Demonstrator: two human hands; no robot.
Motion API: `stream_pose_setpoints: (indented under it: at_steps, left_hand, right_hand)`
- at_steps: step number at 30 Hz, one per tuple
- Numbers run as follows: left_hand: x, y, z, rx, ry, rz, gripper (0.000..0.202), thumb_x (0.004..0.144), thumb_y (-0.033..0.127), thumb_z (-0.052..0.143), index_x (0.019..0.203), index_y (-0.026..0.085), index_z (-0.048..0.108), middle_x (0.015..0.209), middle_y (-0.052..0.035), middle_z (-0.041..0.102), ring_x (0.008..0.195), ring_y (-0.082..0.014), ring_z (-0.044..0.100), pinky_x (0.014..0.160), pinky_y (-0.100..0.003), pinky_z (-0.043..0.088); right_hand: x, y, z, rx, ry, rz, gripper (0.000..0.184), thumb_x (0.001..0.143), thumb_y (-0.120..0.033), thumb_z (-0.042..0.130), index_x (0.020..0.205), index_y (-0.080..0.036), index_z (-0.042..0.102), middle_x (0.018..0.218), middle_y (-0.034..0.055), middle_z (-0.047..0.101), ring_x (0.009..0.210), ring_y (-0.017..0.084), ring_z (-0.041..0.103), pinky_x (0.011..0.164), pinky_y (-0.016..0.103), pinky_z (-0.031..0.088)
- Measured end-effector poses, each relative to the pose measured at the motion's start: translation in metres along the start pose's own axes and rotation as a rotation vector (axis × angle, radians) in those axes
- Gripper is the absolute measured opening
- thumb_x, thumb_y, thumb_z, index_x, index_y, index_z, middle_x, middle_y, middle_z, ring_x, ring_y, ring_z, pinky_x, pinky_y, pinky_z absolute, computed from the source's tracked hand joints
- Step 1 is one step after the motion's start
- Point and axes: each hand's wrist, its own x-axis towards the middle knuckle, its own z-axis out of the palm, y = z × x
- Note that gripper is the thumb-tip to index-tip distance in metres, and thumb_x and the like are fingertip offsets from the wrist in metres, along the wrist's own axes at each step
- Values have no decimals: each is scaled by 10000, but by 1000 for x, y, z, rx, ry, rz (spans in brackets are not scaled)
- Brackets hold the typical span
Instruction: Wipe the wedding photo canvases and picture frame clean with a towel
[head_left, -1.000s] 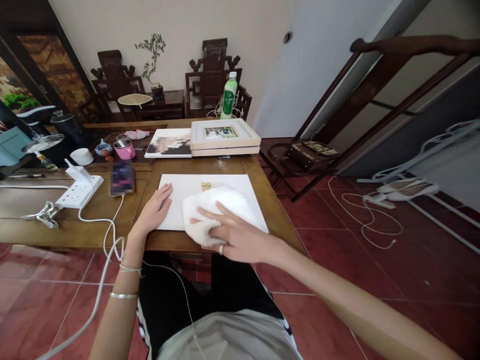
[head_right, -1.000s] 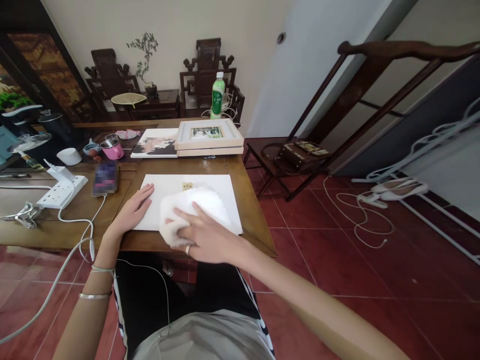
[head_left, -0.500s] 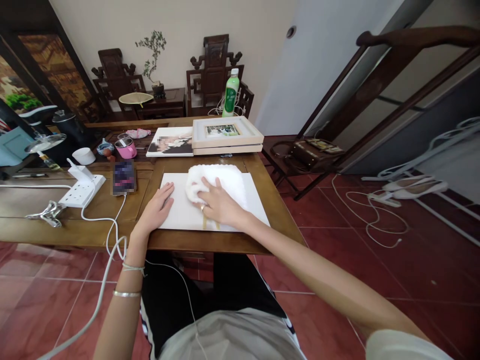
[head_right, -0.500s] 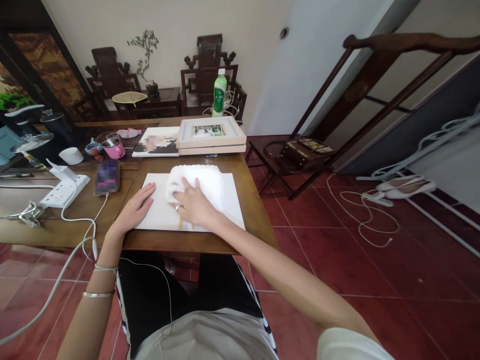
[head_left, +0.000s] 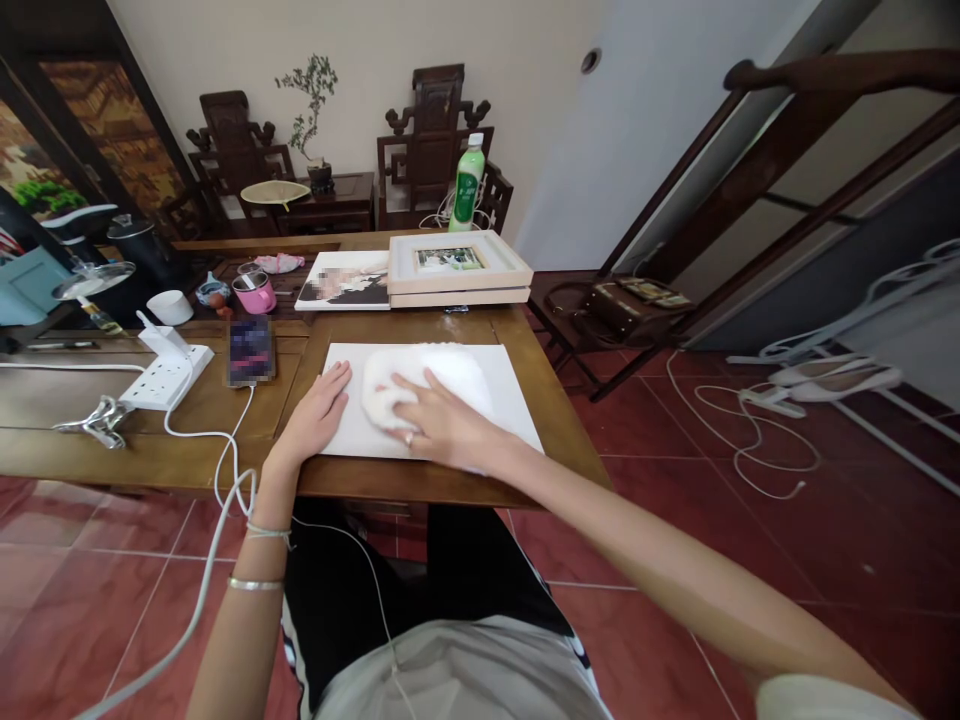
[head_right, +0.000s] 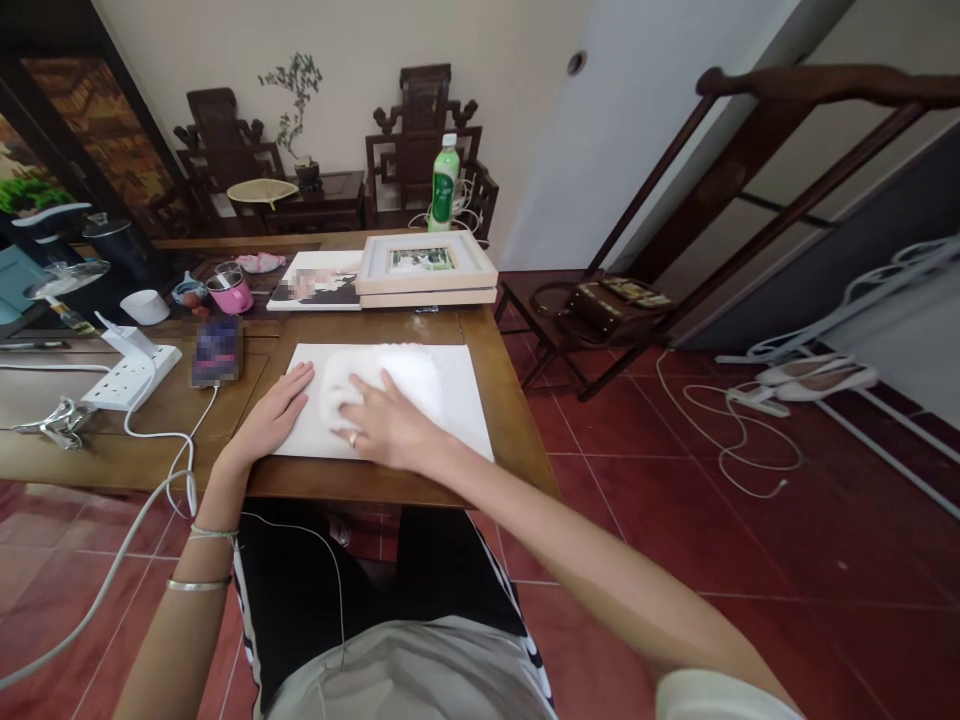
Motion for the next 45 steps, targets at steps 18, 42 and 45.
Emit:
stream_pose_setpoints:
  at_steps: [18, 42, 45]
  left_hand:
    - [-1, 2, -2, -52, 16, 4, 503, 952, 327, 298, 1394, 145, 455, 1513, -118, 373, 1429, -206, 292, 1192, -432, 168]
    - [-1, 1, -1, -61, 25, 17, 497, 941, 312, 311, 1384, 152, 469, 1507, -117, 385, 1422, -208, 307, 1188, -441, 179]
    - [-1, 0, -1, -54, 26, 19, 490, 941, 294, 310, 1389, 169, 464, 1510, -102, 383, 1422, -203, 307, 1188, -447, 183]
  right_hand:
    - [-31, -58, -1, 11, -173, -146, 235, 819, -179, 532, 983, -184, 702, 1481, 100, 420, 1421, 365, 223, 1081, 695, 161]
    - [-23, -67, 18, -117, -55, -118, 253, 836, -232, 554, 1014, -179, 725, 1472, 138, 429, 1390, 427, 261, 1084, 687, 192]
    - [-28, -53, 12, -69, -32, -125, 230, 824, -210, 559, 988, -183, 718, 1390, 116, 536, 1385, 341, 324, 1126, 595, 213]
